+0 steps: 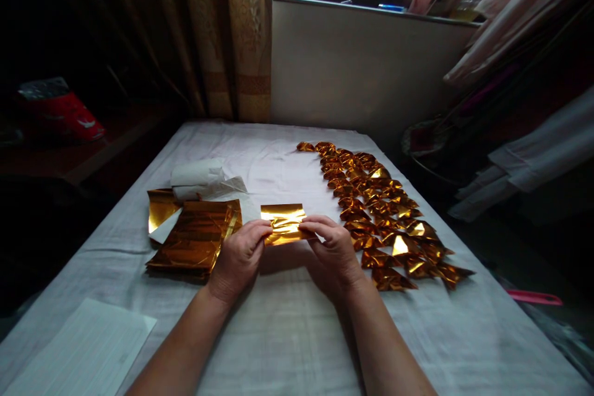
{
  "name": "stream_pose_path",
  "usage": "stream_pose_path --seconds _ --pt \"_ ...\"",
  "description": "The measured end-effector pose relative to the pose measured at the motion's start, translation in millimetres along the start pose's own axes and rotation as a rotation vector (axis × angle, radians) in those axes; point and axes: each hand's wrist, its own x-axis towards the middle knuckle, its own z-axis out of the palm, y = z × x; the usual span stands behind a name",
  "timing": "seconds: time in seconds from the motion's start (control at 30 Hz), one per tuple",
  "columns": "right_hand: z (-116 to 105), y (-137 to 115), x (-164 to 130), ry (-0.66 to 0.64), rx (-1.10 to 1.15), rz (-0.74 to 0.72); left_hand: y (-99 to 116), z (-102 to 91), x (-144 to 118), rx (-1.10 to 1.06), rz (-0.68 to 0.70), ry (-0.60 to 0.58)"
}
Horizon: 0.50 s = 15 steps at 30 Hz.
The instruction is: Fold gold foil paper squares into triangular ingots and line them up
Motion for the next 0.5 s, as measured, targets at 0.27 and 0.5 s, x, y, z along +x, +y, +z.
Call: stream_pose_path --seconds 0.27,0.5 --pt "-2 16 -8 -0.232 -0.202 -0.005 2 4.0 -7 0.208 0.015 -0.272" --pt "-10 18 -7 -0.331 -0.188 0.036 12 0.6 -4 0.272 -0.095 -0.398"
